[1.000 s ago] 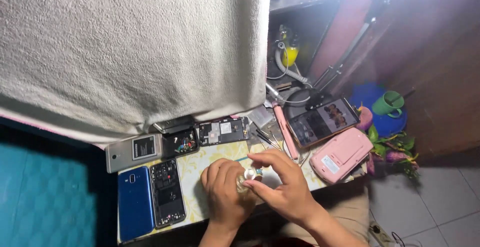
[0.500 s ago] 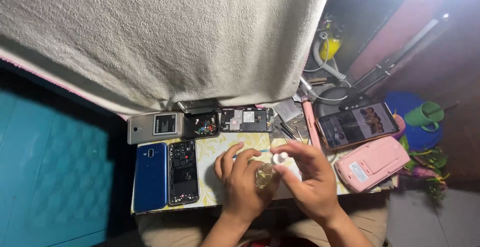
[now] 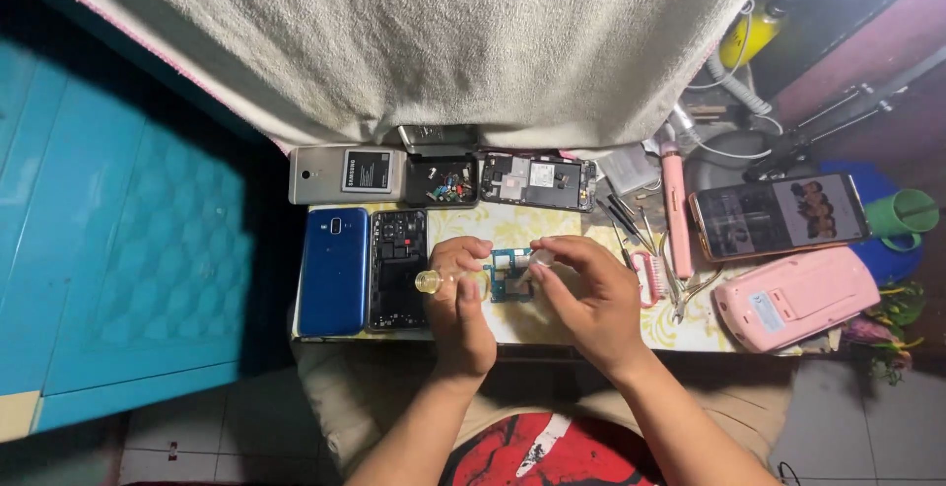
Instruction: Applying liquid to a mobile phone motherboard and inspecting it during a repair process.
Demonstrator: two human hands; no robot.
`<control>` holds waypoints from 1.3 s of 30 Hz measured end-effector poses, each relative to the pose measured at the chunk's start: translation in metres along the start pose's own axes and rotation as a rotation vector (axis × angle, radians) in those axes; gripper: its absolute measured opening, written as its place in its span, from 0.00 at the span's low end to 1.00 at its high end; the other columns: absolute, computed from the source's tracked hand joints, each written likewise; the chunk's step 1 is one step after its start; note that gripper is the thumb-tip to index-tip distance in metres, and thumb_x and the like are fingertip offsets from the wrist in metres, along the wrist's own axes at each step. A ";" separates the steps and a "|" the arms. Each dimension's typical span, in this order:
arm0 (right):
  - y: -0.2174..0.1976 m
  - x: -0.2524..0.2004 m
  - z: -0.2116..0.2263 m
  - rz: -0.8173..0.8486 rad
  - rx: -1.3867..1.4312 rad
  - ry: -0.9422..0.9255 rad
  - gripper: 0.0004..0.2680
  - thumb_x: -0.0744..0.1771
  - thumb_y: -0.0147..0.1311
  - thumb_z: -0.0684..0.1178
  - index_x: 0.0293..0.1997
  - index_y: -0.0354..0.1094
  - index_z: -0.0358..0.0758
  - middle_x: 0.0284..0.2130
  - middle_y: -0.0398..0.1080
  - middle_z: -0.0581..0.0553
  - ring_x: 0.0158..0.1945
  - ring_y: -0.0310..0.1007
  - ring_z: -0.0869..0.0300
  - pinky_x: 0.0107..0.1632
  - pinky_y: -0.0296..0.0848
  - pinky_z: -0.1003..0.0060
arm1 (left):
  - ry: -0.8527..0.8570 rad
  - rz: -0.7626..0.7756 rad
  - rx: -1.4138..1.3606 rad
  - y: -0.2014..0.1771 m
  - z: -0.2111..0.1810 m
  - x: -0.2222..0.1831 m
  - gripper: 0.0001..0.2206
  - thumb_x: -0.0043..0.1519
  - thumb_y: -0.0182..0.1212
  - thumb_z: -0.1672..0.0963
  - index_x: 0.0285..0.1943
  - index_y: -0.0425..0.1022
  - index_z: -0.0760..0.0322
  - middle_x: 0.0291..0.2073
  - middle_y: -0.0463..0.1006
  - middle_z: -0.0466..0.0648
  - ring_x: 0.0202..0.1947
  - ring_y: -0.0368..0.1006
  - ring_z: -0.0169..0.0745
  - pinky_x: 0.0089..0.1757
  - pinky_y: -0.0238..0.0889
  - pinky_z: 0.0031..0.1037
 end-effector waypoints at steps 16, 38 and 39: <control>0.012 0.010 0.008 0.036 -0.115 -0.088 0.10 0.62 0.67 0.37 0.45 0.76 0.31 0.37 0.79 0.36 0.44 0.83 0.46 0.46 0.82 0.56 | -0.070 -0.156 -0.122 -0.011 0.013 -0.004 0.12 0.71 0.46 0.51 0.48 0.60 0.64 0.42 0.65 0.50 0.49 0.68 0.41 0.54 0.61 0.31; 0.038 0.030 0.010 0.053 -0.120 -0.114 0.09 0.64 0.65 0.37 0.47 0.76 0.33 0.36 0.80 0.37 0.41 0.83 0.44 0.44 0.81 0.55 | -0.066 -0.166 -0.117 -0.011 0.009 -0.001 0.12 0.71 0.45 0.51 0.49 0.60 0.64 0.44 0.65 0.50 0.53 0.68 0.42 0.56 0.59 0.32; 0.036 0.030 0.010 0.039 -0.107 -0.102 0.09 0.64 0.64 0.37 0.48 0.76 0.33 0.37 0.79 0.37 0.41 0.83 0.45 0.44 0.81 0.54 | -0.065 -0.163 -0.114 -0.010 0.008 -0.001 0.12 0.71 0.45 0.51 0.49 0.61 0.64 0.44 0.65 0.50 0.53 0.68 0.42 0.56 0.59 0.32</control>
Point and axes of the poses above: each hand's wrist, its own x-axis towards the middle knuckle, its own y-axis out of the palm, z = x × y, the point moved 8 cm from there along x, towards the middle knuckle
